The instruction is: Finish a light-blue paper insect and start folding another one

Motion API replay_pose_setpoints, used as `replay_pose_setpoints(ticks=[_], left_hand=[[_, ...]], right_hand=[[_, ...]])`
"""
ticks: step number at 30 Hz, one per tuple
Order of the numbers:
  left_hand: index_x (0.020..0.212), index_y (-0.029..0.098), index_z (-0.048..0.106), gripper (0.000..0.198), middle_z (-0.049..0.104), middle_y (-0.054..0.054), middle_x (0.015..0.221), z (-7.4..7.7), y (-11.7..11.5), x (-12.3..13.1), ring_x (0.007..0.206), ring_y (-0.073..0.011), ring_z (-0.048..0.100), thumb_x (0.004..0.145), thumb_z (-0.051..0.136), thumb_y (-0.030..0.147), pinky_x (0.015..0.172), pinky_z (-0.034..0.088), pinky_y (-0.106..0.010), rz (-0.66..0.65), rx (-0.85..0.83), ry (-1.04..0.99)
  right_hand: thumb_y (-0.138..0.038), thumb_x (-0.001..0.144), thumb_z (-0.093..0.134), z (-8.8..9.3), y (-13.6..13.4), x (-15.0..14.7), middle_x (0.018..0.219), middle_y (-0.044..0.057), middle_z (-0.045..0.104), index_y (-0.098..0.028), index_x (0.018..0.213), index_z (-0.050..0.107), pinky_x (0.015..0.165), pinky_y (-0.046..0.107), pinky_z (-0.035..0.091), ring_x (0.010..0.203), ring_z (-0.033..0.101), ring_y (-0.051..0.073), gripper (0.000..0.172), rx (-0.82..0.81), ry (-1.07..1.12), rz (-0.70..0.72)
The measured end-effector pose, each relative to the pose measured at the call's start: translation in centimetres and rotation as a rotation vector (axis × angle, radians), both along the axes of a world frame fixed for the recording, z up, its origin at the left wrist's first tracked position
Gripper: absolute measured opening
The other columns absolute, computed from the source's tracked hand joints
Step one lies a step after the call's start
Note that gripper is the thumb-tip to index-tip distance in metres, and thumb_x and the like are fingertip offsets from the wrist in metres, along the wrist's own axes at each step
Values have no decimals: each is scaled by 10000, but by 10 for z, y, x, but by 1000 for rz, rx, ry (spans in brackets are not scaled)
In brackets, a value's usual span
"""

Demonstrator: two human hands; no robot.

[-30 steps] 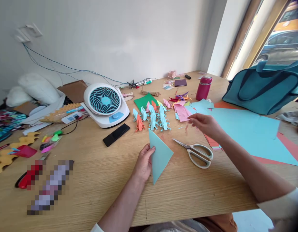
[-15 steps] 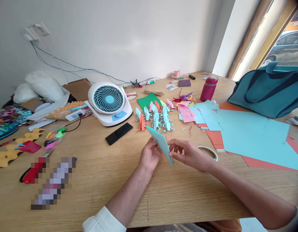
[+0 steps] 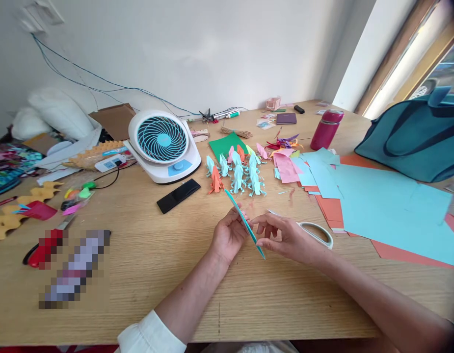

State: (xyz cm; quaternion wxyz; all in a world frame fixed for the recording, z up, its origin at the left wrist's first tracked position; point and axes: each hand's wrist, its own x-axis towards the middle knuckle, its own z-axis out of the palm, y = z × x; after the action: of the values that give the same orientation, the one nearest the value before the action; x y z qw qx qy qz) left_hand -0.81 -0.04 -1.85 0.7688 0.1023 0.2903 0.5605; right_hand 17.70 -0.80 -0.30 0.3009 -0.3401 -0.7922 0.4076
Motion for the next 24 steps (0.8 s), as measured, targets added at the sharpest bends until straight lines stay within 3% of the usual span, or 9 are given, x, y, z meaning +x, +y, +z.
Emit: replay_pose_setpoints(ticks=[5,8,13,17,21,24], left_hand=[[910,163,666,140,624,8,705,-2,-1,0,667,-115,601,787,620,114,717,509,-260,-1,8,20],[879,168,678,96,673,-11,748,1,0,1,752,-161,640,800,652,216,797,520,-309,18,41,78],[1003,200,692,379,728,-45,1027,10,-3,4,1073,-257,627,829,634,532,939,490,-385,38,164,72],[1047,188,679,608,714,-93,1085,13,-4,-3,1141,-300,600,784,565,725,929,489,-418,-45,188,79],[1077,176,661,686,711,-110,1063,12,1,-18,1149,-310,603,746,566,769,958,474,-430,-67,173,80],[1142,169,635,678,702,-110,1061,11,5,-27,1125,-286,623,731,650,708,981,467,-408,-40,181,103]], right_hand=[[-290,900,614,3,-1,0,936,22,628,-238,1170,590,664,264,497,716,578,125,276,43,-11,7],[-212,912,549,5,-4,-4,902,16,624,-232,1101,590,655,262,486,709,578,126,194,81,-40,-41],[-182,891,529,-1,-9,-12,805,3,588,-221,884,535,631,265,452,717,562,145,40,147,-85,-229],[-207,898,523,-5,-5,-10,754,-3,573,-224,785,491,599,266,413,662,542,144,119,262,-121,-307],[-189,923,474,-2,2,-2,814,42,599,-223,841,531,643,303,423,737,568,187,105,480,-201,-366],[-126,914,432,1,6,5,918,83,635,-218,930,556,718,341,454,847,600,226,155,594,-244,-361]])
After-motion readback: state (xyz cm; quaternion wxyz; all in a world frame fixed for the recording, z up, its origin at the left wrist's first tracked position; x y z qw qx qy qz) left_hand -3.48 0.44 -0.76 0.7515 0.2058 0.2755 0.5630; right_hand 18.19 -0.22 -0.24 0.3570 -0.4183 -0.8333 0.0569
